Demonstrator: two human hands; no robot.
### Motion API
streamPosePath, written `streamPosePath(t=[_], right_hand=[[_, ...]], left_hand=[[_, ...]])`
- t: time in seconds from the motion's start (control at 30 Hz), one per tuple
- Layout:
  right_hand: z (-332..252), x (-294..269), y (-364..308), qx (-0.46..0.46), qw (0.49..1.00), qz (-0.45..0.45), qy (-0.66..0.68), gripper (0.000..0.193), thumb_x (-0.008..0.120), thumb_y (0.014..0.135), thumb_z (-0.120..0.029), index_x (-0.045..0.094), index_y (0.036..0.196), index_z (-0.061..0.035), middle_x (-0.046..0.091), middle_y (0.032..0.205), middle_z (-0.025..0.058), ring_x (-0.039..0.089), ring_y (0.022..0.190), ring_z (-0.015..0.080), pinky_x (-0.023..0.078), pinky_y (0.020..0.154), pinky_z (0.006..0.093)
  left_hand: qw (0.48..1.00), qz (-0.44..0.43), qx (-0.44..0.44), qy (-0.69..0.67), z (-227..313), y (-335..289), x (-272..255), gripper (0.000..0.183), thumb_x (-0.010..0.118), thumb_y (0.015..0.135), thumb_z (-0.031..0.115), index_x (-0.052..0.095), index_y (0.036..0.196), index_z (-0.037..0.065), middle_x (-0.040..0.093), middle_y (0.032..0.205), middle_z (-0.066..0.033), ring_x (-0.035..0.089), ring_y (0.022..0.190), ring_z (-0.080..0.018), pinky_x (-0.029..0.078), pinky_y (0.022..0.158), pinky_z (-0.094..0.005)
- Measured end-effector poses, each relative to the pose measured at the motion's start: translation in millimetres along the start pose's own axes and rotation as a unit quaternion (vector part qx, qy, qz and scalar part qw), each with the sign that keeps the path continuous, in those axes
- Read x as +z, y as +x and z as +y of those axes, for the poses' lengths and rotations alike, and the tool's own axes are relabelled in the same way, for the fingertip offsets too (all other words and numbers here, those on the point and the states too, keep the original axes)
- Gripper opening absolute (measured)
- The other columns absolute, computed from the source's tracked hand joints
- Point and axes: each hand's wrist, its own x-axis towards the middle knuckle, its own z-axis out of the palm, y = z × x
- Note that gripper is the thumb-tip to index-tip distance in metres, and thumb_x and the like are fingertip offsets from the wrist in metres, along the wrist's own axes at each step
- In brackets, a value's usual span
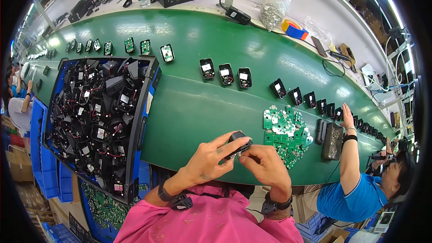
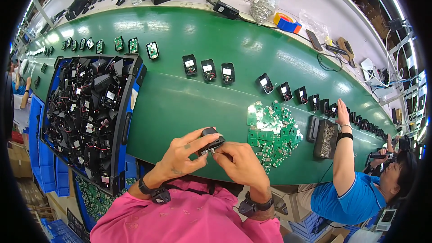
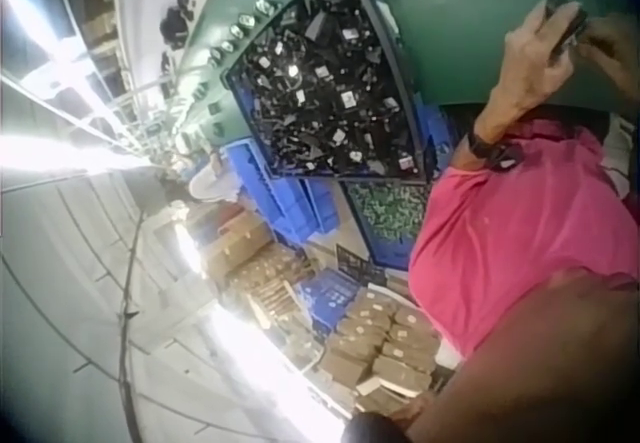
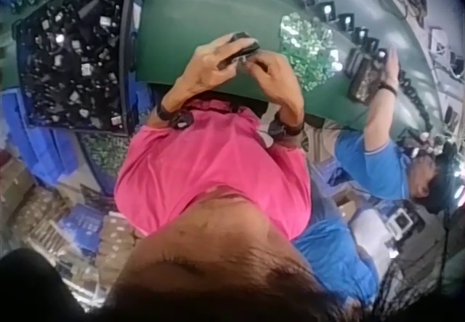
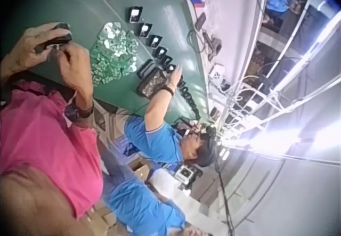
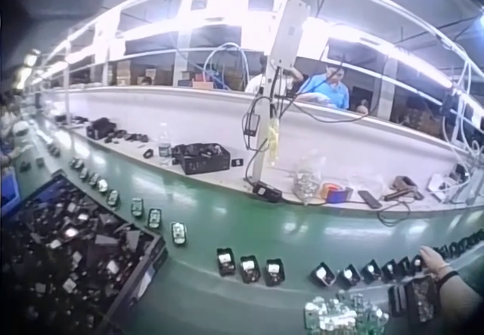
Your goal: Assembling electronic circuit boards into plastic casings on a production line.
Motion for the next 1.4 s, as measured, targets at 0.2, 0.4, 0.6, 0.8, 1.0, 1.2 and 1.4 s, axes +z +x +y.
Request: streamPosePath(t=[0.2, 0.4, 0.6, 0.8, 1.0, 1.2, 1.4], right_hand=[[2, 2, -1, -0.042, 0.999, 0.012, -0.013, 0.015, 0.065, 0.087, -0.011, 0.064, 0.083, 0.0037, 0.061, 0.073, 0.0191, 0.06, 0.063, 0.0364, 0.045, 0.058, 0.0411], [14, 9, 0, -0.074, 0.997, 0.029, -0.016, 0.011, 0.069, 0.085, -0.008, 0.067, 0.085, 0.0027, 0.063, 0.074, 0.0171, 0.062, 0.063, 0.0324, 0.046, 0.057, 0.039], [13, 11, -1, -0.112, 0.992, 0.05, -0.029, 0.012, 0.068, 0.087, -0.009, 0.067, 0.087, 0.0024, 0.063, 0.076, 0.0174, 0.063, 0.069, 0.0359, 0.046, 0.061, 0.0405], [10, 14, -3, -0.036, 0.998, 0.053, -0.002, 0.012, 0.068, 0.085, -0.008, 0.067, 0.083, 0.0042, 0.062, 0.07, 0.015, 0.056, 0.055, 0.0243, 0.041, 0.052, 0.0354], [5, 13, -4, 0.023, 0.999, 0.032, 0.008, 0.015, 0.065, 0.086, -0.01, 0.067, 0.085, 0.0046, 0.064, 0.075, 0.0194, 0.062, 0.065, 0.036, 0.045, 0.059, 0.0411], [18, 31, -3, -0.034, 0.992, 0.122, 0.007, 0.013, 0.067, 0.085, -0.007, 0.066, 0.083, 0.0057, 0.059, 0.063, 0.013, 0.05, 0.051, 0.0171, 0.038, 0.05, 0.033], [27, 46, 0, 0.046, 0.991, 0.124, 0.017, 0.016, 0.064, 0.089, -0.011, 0.066, 0.083, 0.0038, 0.062, 0.069, 0.0182, 0.06, 0.059, 0.0296, 0.045, 0.055, 0.0382]], left_hand=[[0.998, -0.035, -0.045, 0.007, 8, 3, -2, 0.063, 0.066, 0.073, -0.003, 0.058, 0.134, 0.009, 0.063, 0.118, -0.0169, 0.068, 0.084, -0.0268, 0.059, 0.067, -0.0315], [0.998, -0.039, -0.052, -0.009, 5, 2, -3, 0.065, 0.065, 0.075, -0.003, 0.056, 0.138, 0.01, 0.063, 0.108, -0.0122, 0.065, 0.078, -0.022, 0.059, 0.067, -0.0296], [0.988, -0.054, -0.129, -0.07, 10, 1, -5, 0.067, 0.065, 0.077, -0.003, 0.054, 0.141, 0.01, 0.062, 0.108, -0.0107, 0.065, 0.079, -0.0193, 0.059, 0.067, -0.0288], [0.997, -0.046, -0.065, 0.022, 9, -1, 0, 0.066, 0.065, 0.075, -0.002, 0.054, 0.14, 0.009, 0.063, 0.111, -0.0139, 0.065, 0.079, -0.0253, 0.06, 0.067, -0.0295], [0.997, -0.027, -0.067, 0.019, 7, -3, 4, 0.064, 0.064, 0.076, -0.003, 0.055, 0.138, 0.008, 0.062, 0.122, -0.0179, 0.068, 0.085, -0.0254, 0.06, 0.068, -0.0297], [0.995, 0.002, -0.098, -0.016, 6, -6, 12, 0.063, 0.063, 0.076, -0.006, 0.056, 0.137, 0.009, 0.062, 0.124, -0.0176, 0.069, 0.085, -0.0213, 0.06, 0.067, -0.0284], [0.993, 0.03, -0.111, -0.002, -8, -13, 22, 0.063, 0.063, 0.076, -0.006, 0.057, 0.136, 0.008, 0.062, 0.122, -0.0167, 0.067, 0.083, -0.019, 0.06, 0.067, -0.0275]])
